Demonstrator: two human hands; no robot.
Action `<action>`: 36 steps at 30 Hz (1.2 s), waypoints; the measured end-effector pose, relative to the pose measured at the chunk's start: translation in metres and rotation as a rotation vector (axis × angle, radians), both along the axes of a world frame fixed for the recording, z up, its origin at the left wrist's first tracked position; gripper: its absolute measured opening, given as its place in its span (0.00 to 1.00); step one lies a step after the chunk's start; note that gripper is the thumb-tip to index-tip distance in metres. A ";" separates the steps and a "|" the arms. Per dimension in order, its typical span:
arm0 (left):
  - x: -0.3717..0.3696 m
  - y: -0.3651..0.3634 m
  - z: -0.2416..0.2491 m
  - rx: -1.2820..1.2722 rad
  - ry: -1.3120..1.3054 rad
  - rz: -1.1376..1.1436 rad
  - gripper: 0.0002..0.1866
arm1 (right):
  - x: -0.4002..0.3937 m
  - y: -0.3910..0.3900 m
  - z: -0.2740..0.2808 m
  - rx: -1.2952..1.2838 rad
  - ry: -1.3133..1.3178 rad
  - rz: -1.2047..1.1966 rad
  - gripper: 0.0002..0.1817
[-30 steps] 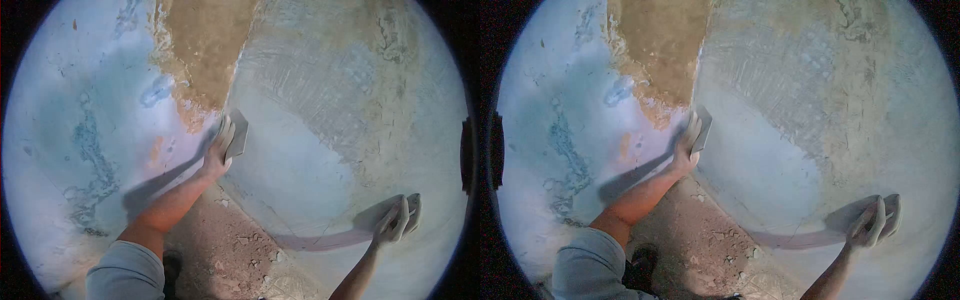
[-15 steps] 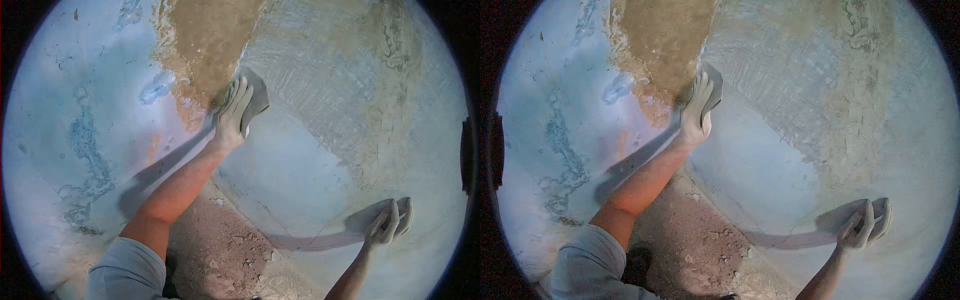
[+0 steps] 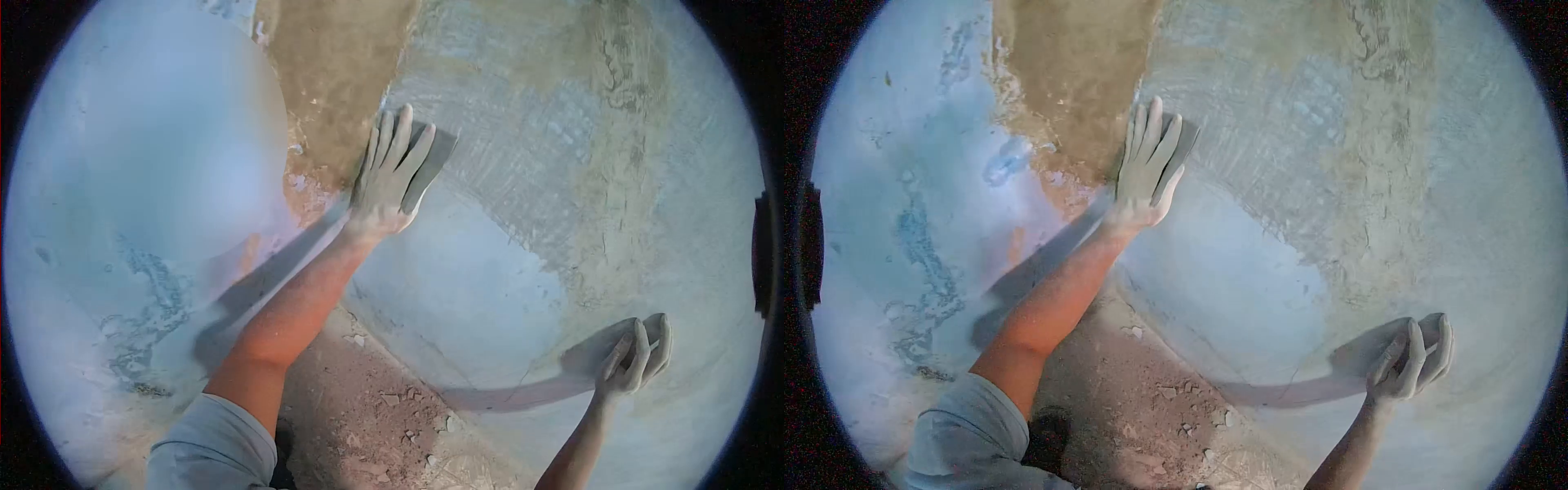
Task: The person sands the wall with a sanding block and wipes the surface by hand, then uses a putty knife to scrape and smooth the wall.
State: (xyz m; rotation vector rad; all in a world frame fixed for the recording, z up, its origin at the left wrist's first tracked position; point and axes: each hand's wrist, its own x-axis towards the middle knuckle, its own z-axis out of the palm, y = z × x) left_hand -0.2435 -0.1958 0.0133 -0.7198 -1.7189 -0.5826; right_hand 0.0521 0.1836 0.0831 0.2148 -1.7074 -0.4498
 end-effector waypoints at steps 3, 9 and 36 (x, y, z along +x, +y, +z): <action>0.024 0.020 -0.013 0.066 -0.173 -0.013 0.55 | -0.002 0.004 -0.001 0.014 0.003 0.018 0.10; 0.083 0.077 -0.126 -0.349 -0.369 -0.214 0.56 | -0.003 0.004 -0.003 -0.008 0.013 -0.007 0.10; 0.091 0.124 -0.073 -0.374 -0.125 -0.115 0.58 | -0.005 -0.001 0.001 0.032 0.001 0.011 0.11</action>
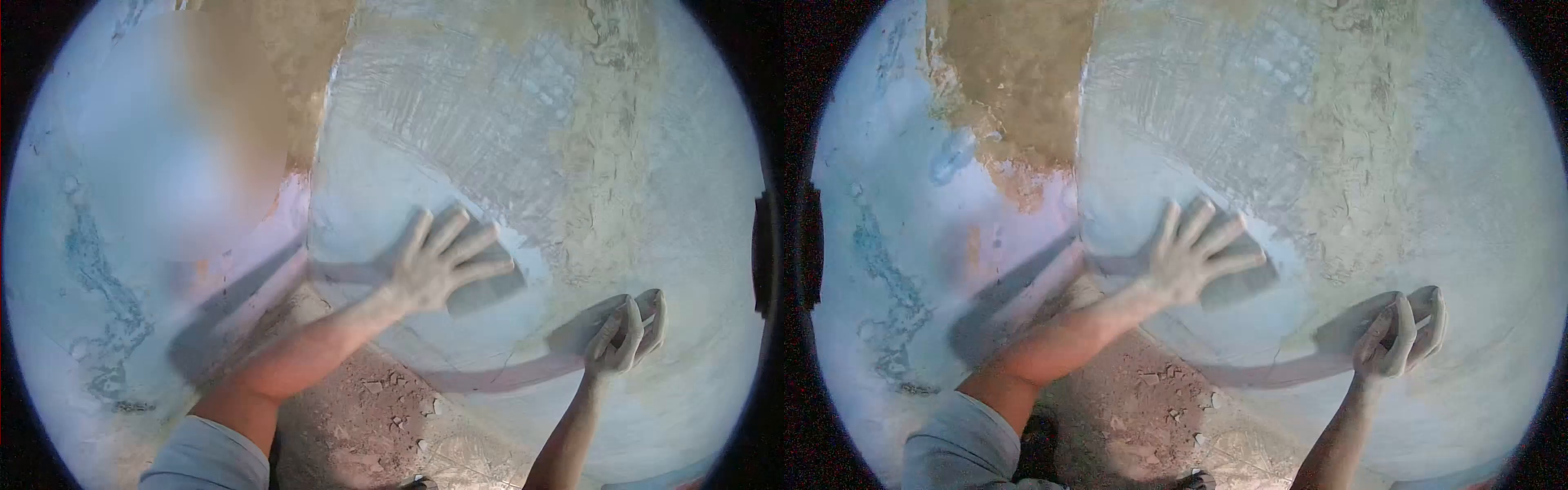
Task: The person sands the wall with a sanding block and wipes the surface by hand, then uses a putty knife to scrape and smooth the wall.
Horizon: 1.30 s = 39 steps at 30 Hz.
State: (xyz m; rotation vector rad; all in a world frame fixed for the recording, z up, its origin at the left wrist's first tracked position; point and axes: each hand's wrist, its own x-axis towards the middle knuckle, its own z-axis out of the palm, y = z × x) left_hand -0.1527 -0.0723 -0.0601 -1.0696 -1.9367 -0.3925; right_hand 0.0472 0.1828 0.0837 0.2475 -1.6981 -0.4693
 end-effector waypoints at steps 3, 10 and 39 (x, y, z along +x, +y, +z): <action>-0.018 -0.041 0.065 0.288 -0.141 0.104 0.45 | 0.002 0.003 -0.001 0.017 -0.005 -0.018 0.12; -0.046 -0.037 0.096 0.632 -0.090 0.184 0.34 | -0.004 -0.002 0.000 -0.081 0.019 0.054 0.10; -0.024 -0.007 -0.018 -0.031 0.458 0.099 0.55 | -0.002 -0.005 0.002 -0.022 -0.019 -0.003 0.13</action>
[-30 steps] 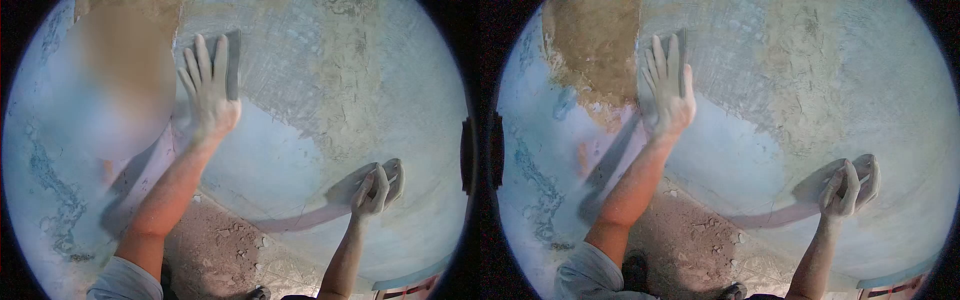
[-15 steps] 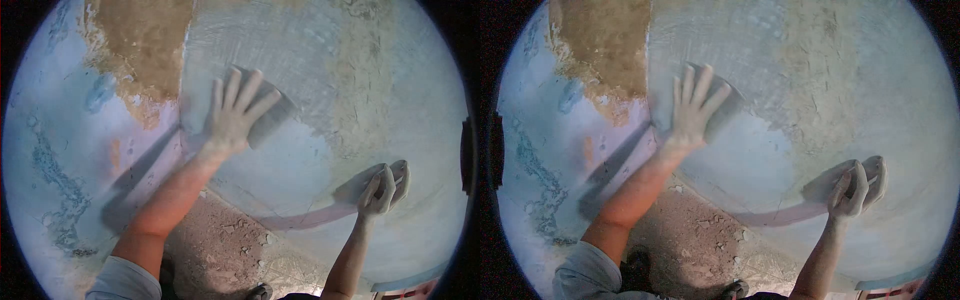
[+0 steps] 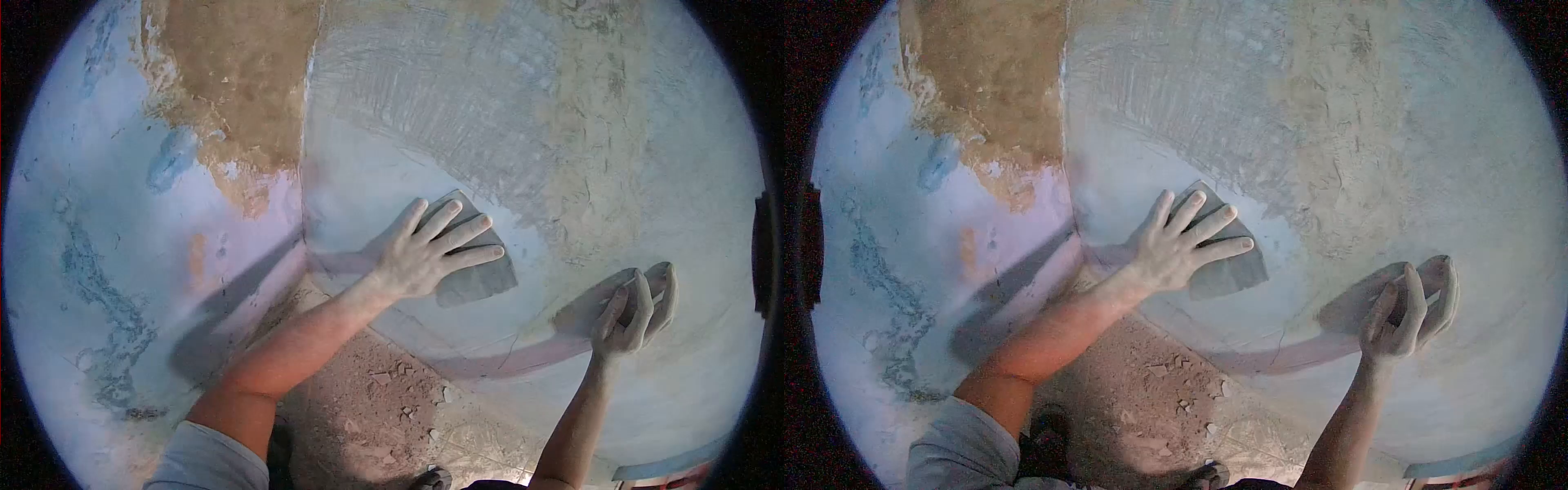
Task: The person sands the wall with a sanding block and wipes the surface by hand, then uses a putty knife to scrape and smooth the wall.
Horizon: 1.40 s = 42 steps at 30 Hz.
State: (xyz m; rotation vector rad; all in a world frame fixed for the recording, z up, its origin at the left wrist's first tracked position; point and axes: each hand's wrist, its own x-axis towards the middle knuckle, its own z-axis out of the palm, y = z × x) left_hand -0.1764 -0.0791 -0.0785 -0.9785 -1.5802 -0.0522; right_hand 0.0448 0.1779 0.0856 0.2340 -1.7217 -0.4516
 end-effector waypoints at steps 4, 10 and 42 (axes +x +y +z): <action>-0.014 -0.058 0.079 0.091 -0.540 0.177 0.41 | -0.003 0.000 0.000 0.014 0.008 0.037 0.13; -0.036 -0.061 0.112 0.613 -0.472 -0.030 0.39 | -0.004 0.002 0.000 0.023 0.022 -0.039 0.12; -0.025 -0.057 0.106 0.497 -0.416 -0.031 0.39 | 0.000 0.001 -0.005 0.028 0.015 -0.046 0.12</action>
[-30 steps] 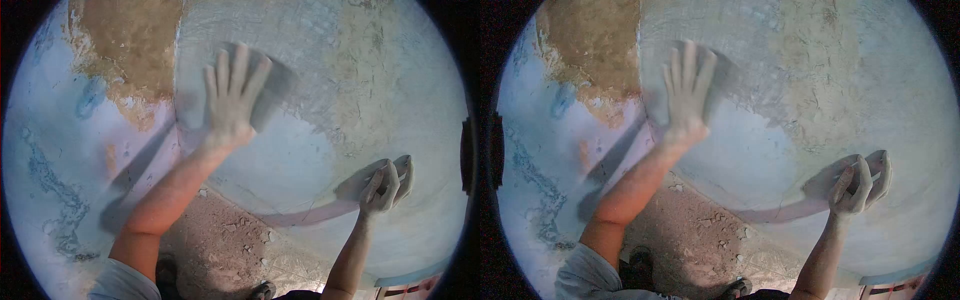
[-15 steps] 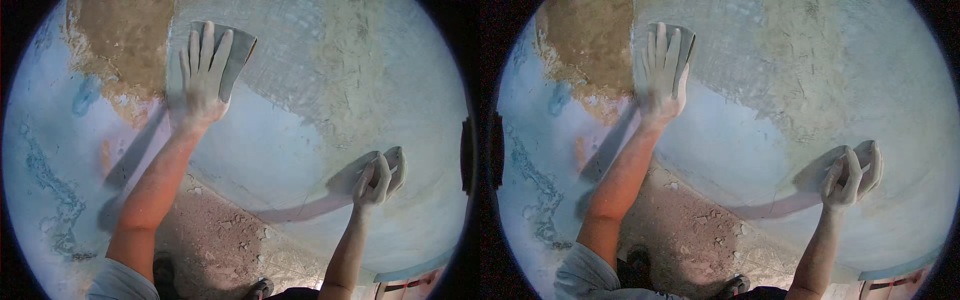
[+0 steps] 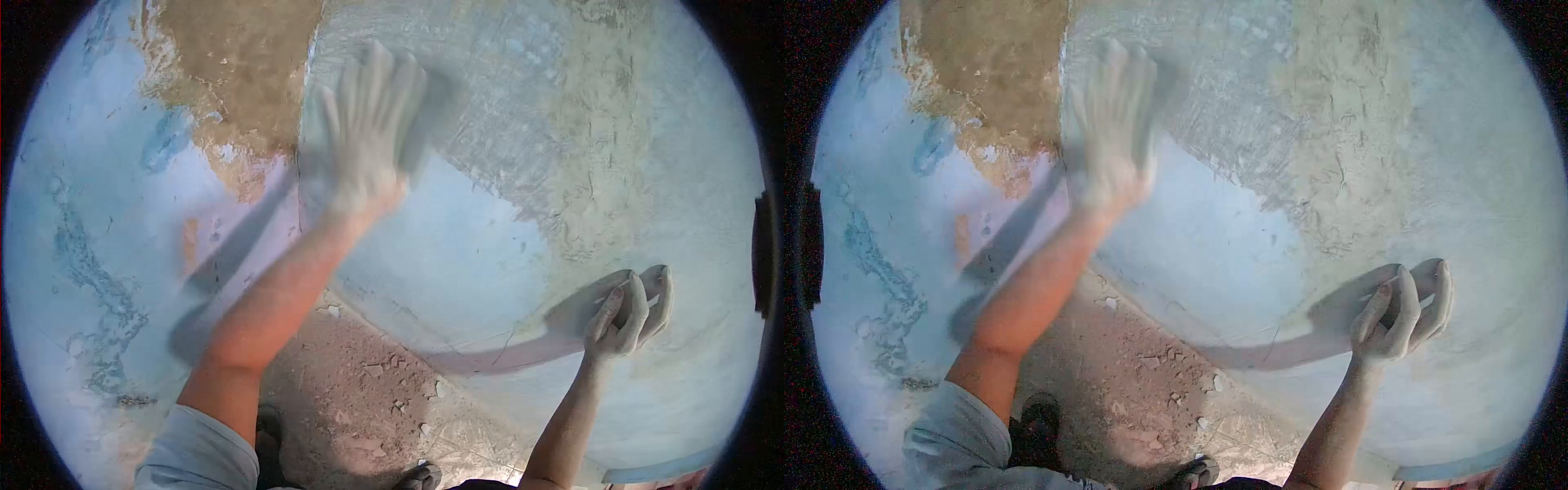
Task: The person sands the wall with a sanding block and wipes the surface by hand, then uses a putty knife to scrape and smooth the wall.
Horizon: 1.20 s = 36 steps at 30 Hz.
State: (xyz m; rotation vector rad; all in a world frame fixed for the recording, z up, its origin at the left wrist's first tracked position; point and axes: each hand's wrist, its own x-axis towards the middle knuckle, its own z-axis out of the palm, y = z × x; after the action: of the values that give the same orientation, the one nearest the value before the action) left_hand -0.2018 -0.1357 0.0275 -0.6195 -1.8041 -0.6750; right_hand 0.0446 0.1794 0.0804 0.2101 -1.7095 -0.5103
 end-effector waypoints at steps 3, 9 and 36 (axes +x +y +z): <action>-0.032 -0.026 0.069 0.179 0.182 -0.041 0.39 | 0.000 -0.002 0.001 -0.009 0.000 -0.026 0.12; -0.026 -0.019 0.113 -0.074 0.338 0.139 0.32 | -0.001 0.004 0.000 -0.027 -0.025 0.020 0.12; -0.003 -0.014 -0.083 0.341 -0.202 -0.144 0.31 | -0.001 0.007 -0.005 -0.017 -0.007 -0.020 0.13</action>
State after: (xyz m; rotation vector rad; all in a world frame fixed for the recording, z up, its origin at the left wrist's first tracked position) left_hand -0.2043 -0.1500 -0.0559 -0.4654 -1.7812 -1.1498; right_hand 0.0436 0.1868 0.0749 0.1831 -1.7237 -0.5099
